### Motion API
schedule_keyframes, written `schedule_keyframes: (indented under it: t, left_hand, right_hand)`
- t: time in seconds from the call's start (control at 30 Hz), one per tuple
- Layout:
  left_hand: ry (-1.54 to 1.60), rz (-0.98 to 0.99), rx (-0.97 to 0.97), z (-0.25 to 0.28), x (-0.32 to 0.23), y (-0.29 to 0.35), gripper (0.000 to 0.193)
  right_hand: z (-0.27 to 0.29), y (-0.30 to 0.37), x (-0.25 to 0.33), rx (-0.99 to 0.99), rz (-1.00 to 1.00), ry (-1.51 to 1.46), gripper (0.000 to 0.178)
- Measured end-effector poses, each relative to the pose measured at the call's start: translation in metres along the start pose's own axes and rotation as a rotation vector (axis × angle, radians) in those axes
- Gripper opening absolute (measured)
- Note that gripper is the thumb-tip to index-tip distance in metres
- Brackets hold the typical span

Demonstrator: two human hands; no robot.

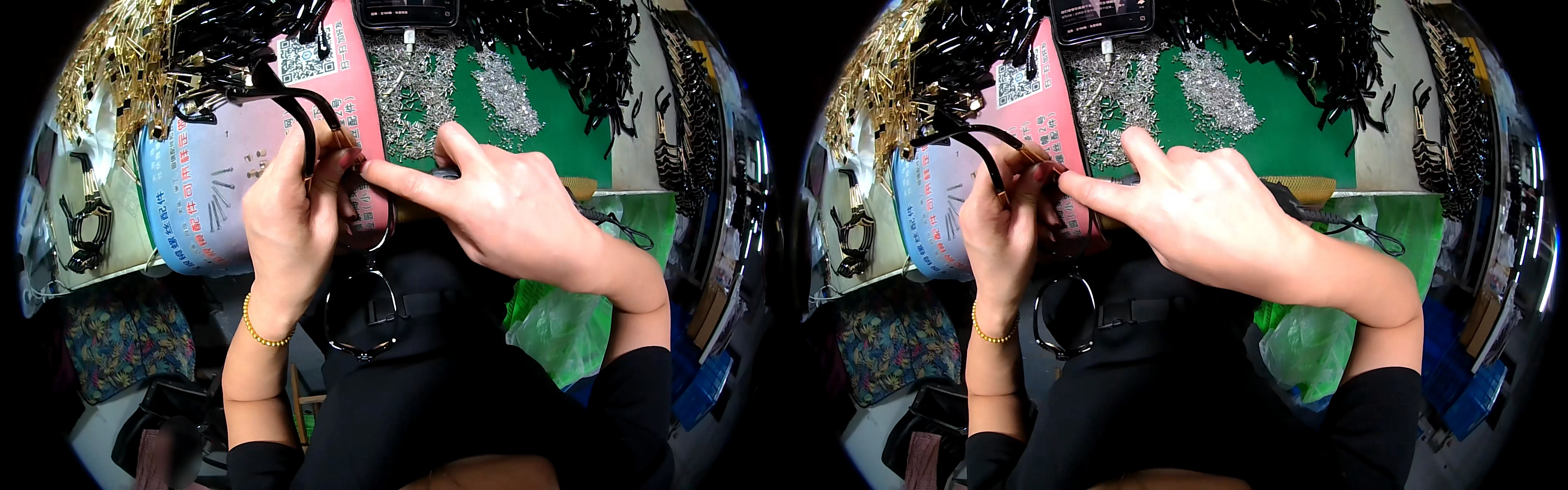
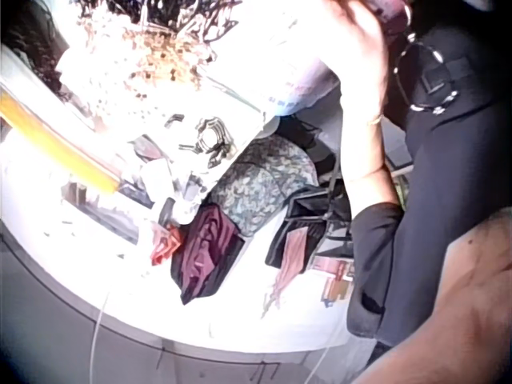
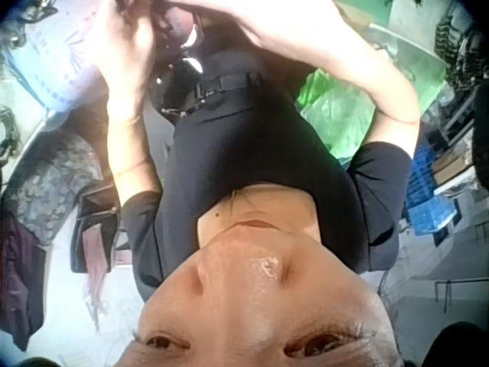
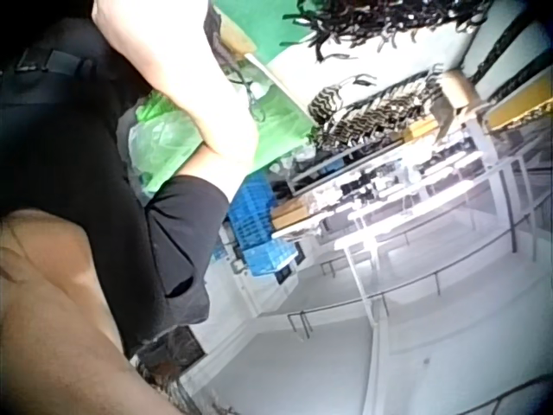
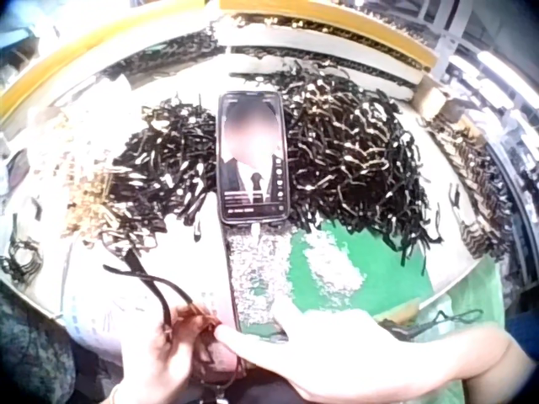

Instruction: The person repeatedly assembles eyeglasses by inserting small metal pins into the temples using a wooden-handled tool. They pick up a pair of glasses, insert a pin into the hinge, and place the assembled glasses on the table, repeating this process multiple times.

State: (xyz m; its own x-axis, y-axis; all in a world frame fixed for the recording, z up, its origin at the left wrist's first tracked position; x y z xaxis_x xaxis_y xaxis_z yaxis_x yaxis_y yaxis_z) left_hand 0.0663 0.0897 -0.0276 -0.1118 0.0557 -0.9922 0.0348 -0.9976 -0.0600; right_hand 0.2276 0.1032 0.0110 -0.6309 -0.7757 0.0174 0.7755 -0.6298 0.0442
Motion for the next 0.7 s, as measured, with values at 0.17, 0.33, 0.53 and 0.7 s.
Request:
schedule_keyframes:
  t: [0.17, 0.33, 0.53, 0.7]
  left_hand:
    - [0.053, 0.056, -0.012, 0.001, 0.0, -0.001, 0.027]
    - [-0.043, 0.033, 0.008, 0.001, 0.005, 0.0, 0.011]
    - [0.196, 0.144, -0.065, 0.0, 0.006, -0.004, 0.009]
    - [0.172, -0.172, -0.241, 0.024, 0.002, -0.058, 0.02]
  right_hand:
    - [0.001, 0.001, 0.005, -0.269, 0.147, 0.324, 0.042]
    - [-0.004, -0.01, 0.001, -0.291, 0.069, 0.294, 0.043]
    - [0.002, -0.005, -0.012, -0.156, -0.032, 0.112, 0.039]
    - [0.013, 0.03, -0.038, 0.079, -0.215, 0.038, 0.038]
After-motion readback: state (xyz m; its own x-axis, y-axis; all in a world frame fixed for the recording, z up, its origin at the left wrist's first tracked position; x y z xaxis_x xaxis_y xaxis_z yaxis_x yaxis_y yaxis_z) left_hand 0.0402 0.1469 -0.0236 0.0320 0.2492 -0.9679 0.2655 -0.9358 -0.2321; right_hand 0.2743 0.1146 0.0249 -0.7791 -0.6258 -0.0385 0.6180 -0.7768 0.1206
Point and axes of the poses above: each hand's wrist, its own y-axis away from the middle knuckle, its own z-axis out of the back of the hand, x = y × z, the point moved 7 cm from there along -y, towards the middle knuckle, and after that the axes turned 14 degrees about y, right-handed, at the moved point
